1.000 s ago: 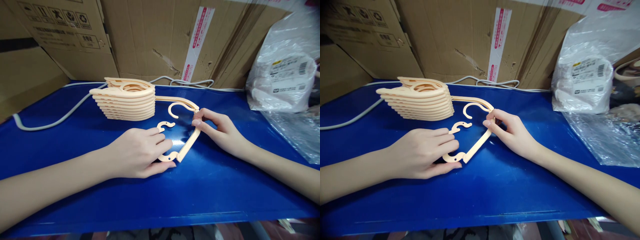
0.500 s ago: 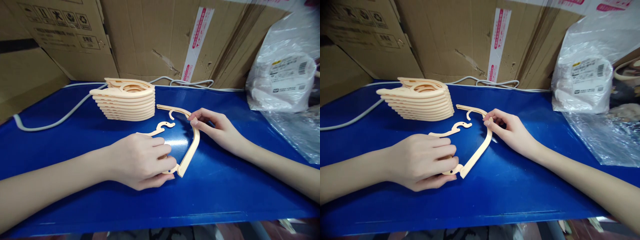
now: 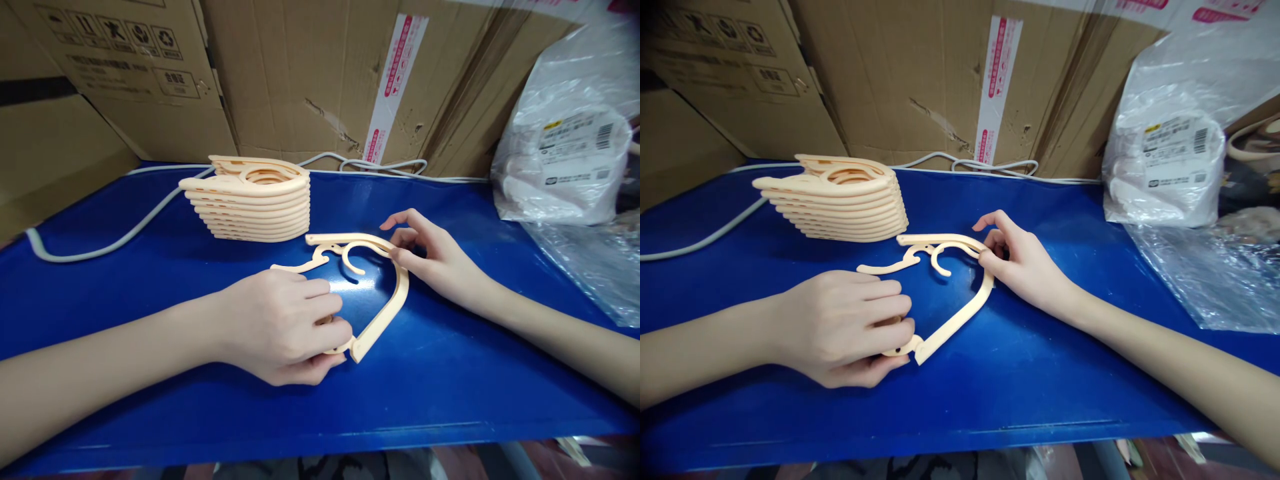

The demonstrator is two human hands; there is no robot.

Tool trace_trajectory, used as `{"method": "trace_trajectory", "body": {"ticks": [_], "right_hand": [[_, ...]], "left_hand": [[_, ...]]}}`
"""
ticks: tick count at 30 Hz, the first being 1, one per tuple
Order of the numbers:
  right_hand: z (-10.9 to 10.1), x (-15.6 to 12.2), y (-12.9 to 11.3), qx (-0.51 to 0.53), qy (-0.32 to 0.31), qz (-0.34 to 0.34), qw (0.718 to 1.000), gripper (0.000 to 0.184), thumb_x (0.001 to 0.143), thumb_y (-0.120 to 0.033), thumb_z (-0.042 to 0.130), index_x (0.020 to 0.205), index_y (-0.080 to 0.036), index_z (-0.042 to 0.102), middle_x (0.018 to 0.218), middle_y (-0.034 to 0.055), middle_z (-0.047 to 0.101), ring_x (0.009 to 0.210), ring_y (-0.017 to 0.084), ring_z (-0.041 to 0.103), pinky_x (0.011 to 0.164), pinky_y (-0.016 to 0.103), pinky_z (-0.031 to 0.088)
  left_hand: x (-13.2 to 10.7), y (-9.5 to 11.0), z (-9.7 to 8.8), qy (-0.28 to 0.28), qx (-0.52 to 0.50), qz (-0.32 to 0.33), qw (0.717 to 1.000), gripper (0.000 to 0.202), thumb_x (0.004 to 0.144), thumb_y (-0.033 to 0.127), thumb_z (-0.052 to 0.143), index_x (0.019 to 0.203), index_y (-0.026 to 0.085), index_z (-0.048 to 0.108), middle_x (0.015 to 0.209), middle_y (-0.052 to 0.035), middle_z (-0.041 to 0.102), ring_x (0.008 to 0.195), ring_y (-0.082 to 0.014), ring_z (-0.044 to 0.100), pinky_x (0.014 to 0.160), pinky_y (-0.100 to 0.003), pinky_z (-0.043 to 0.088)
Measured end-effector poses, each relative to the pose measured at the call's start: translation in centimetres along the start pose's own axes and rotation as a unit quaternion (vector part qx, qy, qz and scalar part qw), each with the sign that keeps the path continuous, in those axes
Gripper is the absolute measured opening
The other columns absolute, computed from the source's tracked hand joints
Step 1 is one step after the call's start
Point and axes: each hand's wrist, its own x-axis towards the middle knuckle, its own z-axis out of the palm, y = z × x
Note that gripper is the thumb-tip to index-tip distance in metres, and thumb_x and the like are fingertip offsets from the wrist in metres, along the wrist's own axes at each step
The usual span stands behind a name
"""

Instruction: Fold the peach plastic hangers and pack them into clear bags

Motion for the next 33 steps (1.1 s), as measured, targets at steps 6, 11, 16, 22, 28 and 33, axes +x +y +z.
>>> {"method": "trace_trajectory", "body": {"ticks": [6, 11, 16, 22, 28, 33], "right_hand": [[-0.2, -0.2, 0.2, -0.031, -0.025, -0.039, 0.998, 0.033, 0.087, -0.016, 0.051, 0.119, -0.022, 0.052, 0.086, -0.0012, 0.057, 0.078, 0.017, 0.054, 0.070, 0.030, 0.041], [-0.2, -0.1, -0.1, -0.075, -0.039, -0.061, 0.995, 0.029, 0.092, -0.014, 0.040, 0.114, -0.019, 0.058, 0.083, -0.0002, 0.060, 0.073, 0.017, 0.055, 0.067, 0.030, 0.040], [-0.2, -0.2, -1.1, -0.098, -0.035, -0.069, 0.992, 0.029, 0.101, -0.032, 0.041, 0.094, -0.019, 0.067, 0.077, 0.0005, 0.065, 0.071, 0.017, 0.057, 0.067, 0.030, 0.038], [-0.1, -0.3, -1.4, -0.119, -0.060, -0.078, 0.988, 0.024, 0.090, -0.043, 0.064, 0.091, -0.019, 0.066, 0.066, -0.0035, 0.060, 0.059, 0.013, 0.049, 0.060, 0.028, 0.033], [0.1, -0.1, -1.1, -0.154, -0.060, -0.125, 0.978, 0.024, 0.100, -0.033, 0.049, 0.087, -0.018, 0.062, 0.058, -0.0058, 0.051, 0.053, 0.011, 0.043, 0.063, 0.029, 0.031], [0.0, -0.2, -0.9, -0.144, -0.047, -0.088, 0.985, 0.031, 0.101, -0.038, 0.047, 0.079, -0.019, 0.058, 0.054, -0.0063, 0.044, 0.050, 0.010, 0.039, 0.059, 0.029, 0.032]], "left_hand": [[0.4, -0.2, -0.1, -0.002, -0.020, -0.005, 1.000, 0.016, 0.088, 0.021, 0.049, 0.073, 0.019, 0.055, 0.065, 0.0003, 0.052, 0.057, -0.0147, 0.044, 0.050, -0.032, 0.031], [0.5, -0.4, -0.3, -0.008, -0.040, -0.007, 0.999, 0.014, 0.085, 0.017, 0.049, 0.078, 0.017, 0.061, 0.069, -0.0012, 0.054, 0.062, -0.0158, 0.044, 0.057, -0.031, 0.037], [0.5, -0.4, -0.5, 0.001, -0.054, 0.005, 0.999, 0.013, 0.079, 0.013, 0.050, 0.077, 0.017, 0.063, 0.068, -0.0017, 0.051, 0.062, -0.0163, 0.041, 0.057, -0.031, 0.036], [0.5, -0.6, -0.5, 0.001, -0.051, 0.015, 0.999, 0.015, 0.081, 0.013, 0.049, 0.079, 0.016, 0.063, 0.076, -0.0051, 0.056, 0.070, -0.0187, 0.048, 0.065, -0.033, 0.040], [0.3, -0.8, -0.3, 0.003, -0.028, 0.016, 0.999, 0.019, 0.085, 0.014, 0.045, 0.090, 0.016, 0.064, 0.090, -0.0064, 0.063, 0.088, -0.0221, 0.055, 0.095, -0.042, 0.040], [0.2, -0.7, -0.3, 0.012, -0.024, -0.001, 1.000, 0.022, 0.085, 0.012, 0.045, 0.094, 0.016, 0.064, 0.096, -0.0065, 0.065, 0.100, -0.0224, 0.056, 0.109, -0.043, 0.033]]}}
